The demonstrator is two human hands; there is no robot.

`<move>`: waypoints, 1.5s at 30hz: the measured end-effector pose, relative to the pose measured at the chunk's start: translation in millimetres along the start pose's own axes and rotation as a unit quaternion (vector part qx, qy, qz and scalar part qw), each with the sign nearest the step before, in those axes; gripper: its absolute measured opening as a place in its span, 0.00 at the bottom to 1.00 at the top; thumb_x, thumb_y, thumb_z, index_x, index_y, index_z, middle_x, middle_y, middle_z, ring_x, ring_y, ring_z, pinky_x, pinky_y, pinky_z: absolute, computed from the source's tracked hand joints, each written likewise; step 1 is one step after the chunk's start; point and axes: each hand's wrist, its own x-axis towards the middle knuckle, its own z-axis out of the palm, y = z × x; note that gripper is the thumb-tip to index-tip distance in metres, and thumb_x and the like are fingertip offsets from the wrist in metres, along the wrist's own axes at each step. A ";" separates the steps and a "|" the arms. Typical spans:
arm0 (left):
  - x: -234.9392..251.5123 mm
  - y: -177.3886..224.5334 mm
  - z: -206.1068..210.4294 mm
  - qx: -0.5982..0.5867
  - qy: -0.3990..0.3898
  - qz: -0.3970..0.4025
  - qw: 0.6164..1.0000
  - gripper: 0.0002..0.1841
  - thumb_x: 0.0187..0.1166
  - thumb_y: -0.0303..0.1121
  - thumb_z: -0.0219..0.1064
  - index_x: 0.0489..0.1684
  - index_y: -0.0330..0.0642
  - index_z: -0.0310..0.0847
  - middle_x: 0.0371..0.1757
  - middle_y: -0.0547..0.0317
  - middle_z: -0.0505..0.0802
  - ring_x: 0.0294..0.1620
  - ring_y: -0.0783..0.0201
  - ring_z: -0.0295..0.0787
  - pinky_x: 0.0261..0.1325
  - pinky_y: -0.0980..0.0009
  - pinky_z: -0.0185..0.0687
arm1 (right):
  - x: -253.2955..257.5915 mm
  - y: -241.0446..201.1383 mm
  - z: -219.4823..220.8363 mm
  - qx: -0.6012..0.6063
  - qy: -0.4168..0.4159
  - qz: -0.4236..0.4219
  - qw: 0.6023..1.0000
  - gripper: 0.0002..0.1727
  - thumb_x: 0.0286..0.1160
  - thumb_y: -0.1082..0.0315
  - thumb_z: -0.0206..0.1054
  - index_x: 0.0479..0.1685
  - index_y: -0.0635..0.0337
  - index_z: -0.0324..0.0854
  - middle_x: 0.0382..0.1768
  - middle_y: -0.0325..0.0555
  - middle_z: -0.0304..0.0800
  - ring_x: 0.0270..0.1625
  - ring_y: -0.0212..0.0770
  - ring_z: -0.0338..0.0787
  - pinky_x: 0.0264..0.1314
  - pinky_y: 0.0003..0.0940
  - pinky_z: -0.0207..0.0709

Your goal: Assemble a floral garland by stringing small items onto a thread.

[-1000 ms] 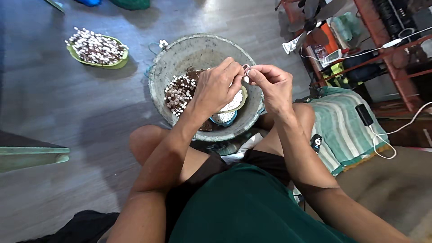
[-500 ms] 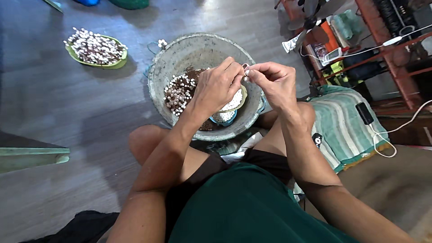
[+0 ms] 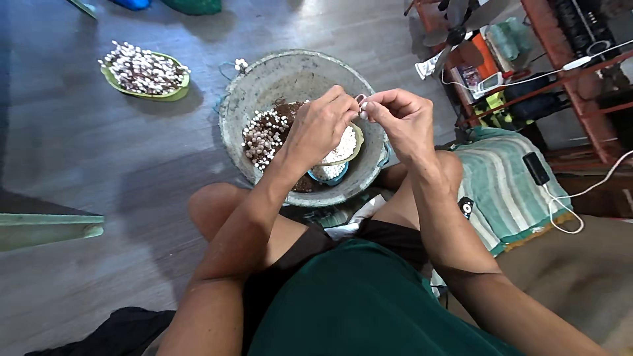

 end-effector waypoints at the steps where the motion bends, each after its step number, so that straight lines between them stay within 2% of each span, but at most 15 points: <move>1: 0.1 0.4 -0.1 0.004 0.000 -0.001 1.000 0.10 0.89 0.34 0.61 0.50 0.42 0.89 0.48 0.55 0.89 0.46 0.62 0.90 0.49 0.64 0.87 | -0.4 0.1 -0.5 -0.003 0.000 -0.001 1.000 0.07 0.79 0.76 0.69 0.50 0.67 0.87 0.37 0.44 0.92 0.35 0.31 0.89 0.41 0.23 0.86; 5: 0.5 3.6 0.8 0.019 0.002 -0.004 1.000 0.10 0.88 0.36 0.61 0.48 0.44 0.89 0.46 0.56 0.88 0.38 0.63 0.88 0.38 0.63 0.85 | -0.4 -0.9 -1.1 -0.010 0.000 -0.006 1.000 0.07 0.79 0.75 0.70 0.50 0.66 0.88 0.36 0.44 0.92 0.34 0.31 0.89 0.40 0.22 0.85; 8: 0.3 2.8 3.0 0.031 0.008 -0.001 1.000 0.10 0.88 0.36 0.61 0.46 0.45 0.89 0.45 0.57 0.89 0.37 0.63 0.88 0.35 0.62 0.83 | 0.1 -2.1 0.0 -0.018 -0.001 -0.007 1.000 0.06 0.80 0.74 0.70 0.49 0.66 0.88 0.35 0.44 0.92 0.33 0.31 0.89 0.39 0.23 0.86; 18: -0.4 -4.0 1.3 0.060 0.006 -0.010 0.998 0.10 0.88 0.37 0.60 0.48 0.48 0.88 0.48 0.58 0.89 0.38 0.61 0.89 0.33 0.59 0.83 | 4.7 -2.7 4.8 -0.037 -0.003 -0.002 0.999 0.05 0.79 0.74 0.71 0.47 0.65 0.89 0.33 0.43 0.91 0.30 0.30 0.87 0.34 0.22 0.83; 21: 0.2 -10.1 2.3 -0.027 0.026 -0.039 0.999 0.09 0.87 0.38 0.63 0.48 0.48 0.90 0.46 0.62 0.89 0.38 0.67 0.87 0.39 0.66 0.84 | 2.9 -5.6 -0.4 -0.030 -0.010 -0.008 0.999 0.11 0.83 0.72 0.68 0.58 0.66 0.87 0.40 0.45 0.93 0.38 0.32 0.91 0.43 0.25 0.88; 23: 1.9 -17.3 4.1 -0.238 0.077 -0.098 0.963 0.08 0.85 0.32 0.67 0.47 0.38 0.89 0.44 0.59 0.89 0.39 0.69 0.87 0.43 0.72 0.88 | 0.4 -7.0 -9.8 0.000 -0.008 -0.007 1.000 0.17 0.87 0.70 0.64 0.69 0.65 0.81 0.44 0.45 0.91 0.41 0.34 0.91 0.46 0.27 0.88; 24: 2.4 -21.0 5.5 -0.360 0.112 -0.144 0.915 0.07 0.84 0.28 0.66 0.48 0.33 0.87 0.42 0.57 0.89 0.37 0.67 0.89 0.42 0.69 0.91 | 0.7 -2.8 -12.4 0.023 0.005 0.000 1.000 0.18 0.88 0.68 0.63 0.71 0.62 0.79 0.45 0.43 0.90 0.41 0.34 0.90 0.46 0.27 0.88; 27: 2.3 -36.8 7.6 -0.590 0.172 -0.262 0.744 0.09 0.88 0.33 0.60 0.54 0.40 0.83 0.43 0.57 0.90 0.45 0.62 0.89 0.55 0.59 0.89 | 2.5 19.9 -1.7 0.098 0.045 0.059 0.992 0.14 0.86 0.63 0.66 0.63 0.56 0.84 0.46 0.41 0.91 0.40 0.35 0.89 0.46 0.32 0.87; 29: 0.5 -43.8 13.9 -0.646 0.188 -0.281 0.685 0.09 0.90 0.34 0.58 0.55 0.44 0.81 0.48 0.58 0.89 0.53 0.60 0.88 0.62 0.57 0.86 | 1.5 32.3 19.9 0.138 0.036 0.125 0.982 0.13 0.84 0.64 0.68 0.60 0.59 0.87 0.46 0.44 0.93 0.40 0.38 0.92 0.47 0.37 0.89; 31: 0.7 -42.6 20.0 -0.662 0.191 -0.281 0.668 0.10 0.90 0.34 0.54 0.56 0.44 0.80 0.51 0.57 0.89 0.58 0.58 0.87 0.66 0.55 0.84 | 2.0 38.7 44.8 0.184 0.007 0.168 0.968 0.15 0.83 0.65 0.68 0.63 0.60 0.86 0.47 0.47 0.94 0.41 0.39 0.93 0.50 0.39 0.90; 34: -3.2 -34.8 26.5 -0.653 0.177 -0.292 0.676 0.13 0.90 0.35 0.49 0.55 0.47 0.81 0.57 0.56 0.92 0.62 0.59 0.89 0.62 0.60 0.86 | 3.8 38.1 72.7 0.225 -0.007 0.176 0.958 0.18 0.84 0.64 0.69 0.70 0.54 0.83 0.50 0.46 0.93 0.41 0.38 0.93 0.50 0.37 0.91; 37: -9.2 -12.2 27.4 -0.608 0.162 -0.348 0.695 0.14 0.92 0.45 0.51 0.58 0.59 0.84 0.54 0.66 0.93 0.47 0.71 0.89 0.42 0.75 0.85 | 6.1 38.1 80.0 0.223 0.015 0.162 0.961 0.17 0.83 0.62 0.70 0.67 0.52 0.85 0.51 0.45 0.93 0.44 0.41 0.93 0.51 0.41 0.91; 38: -8.6 -14.5 28.9 -0.608 0.166 -0.350 0.693 0.14 0.91 0.46 0.53 0.60 0.59 0.84 0.53 0.67 0.93 0.44 0.72 0.89 0.41 0.74 0.84 | 13.6 39.7 81.5 0.216 0.026 0.157 0.963 0.15 0.82 0.63 0.70 0.64 0.55 0.88 0.51 0.48 0.94 0.45 0.44 0.94 0.51 0.44 0.92; 41: -3.7 -31.3 25.7 -0.641 0.187 -0.338 0.663 0.13 0.91 0.32 0.51 0.62 0.42 0.80 0.49 0.55 0.93 0.44 0.65 0.91 0.45 0.68 0.87 | 29.5 41.6 91.3 0.214 0.053 0.137 0.966 0.12 0.81 0.67 0.70 0.54 0.67 0.91 0.43 0.52 0.96 0.41 0.45 0.96 0.48 0.43 0.94; 45: 0.5 -32.8 13.1 -0.633 0.192 -0.341 0.668 0.13 0.89 0.30 0.50 0.52 0.40 0.83 0.44 0.56 0.93 0.40 0.66 0.89 0.42 0.69 0.86 | 35.0 37.4 93.2 0.213 0.044 0.097 0.971 0.11 0.80 0.70 0.69 0.52 0.69 0.91 0.40 0.49 0.96 0.39 0.41 0.96 0.48 0.39 0.93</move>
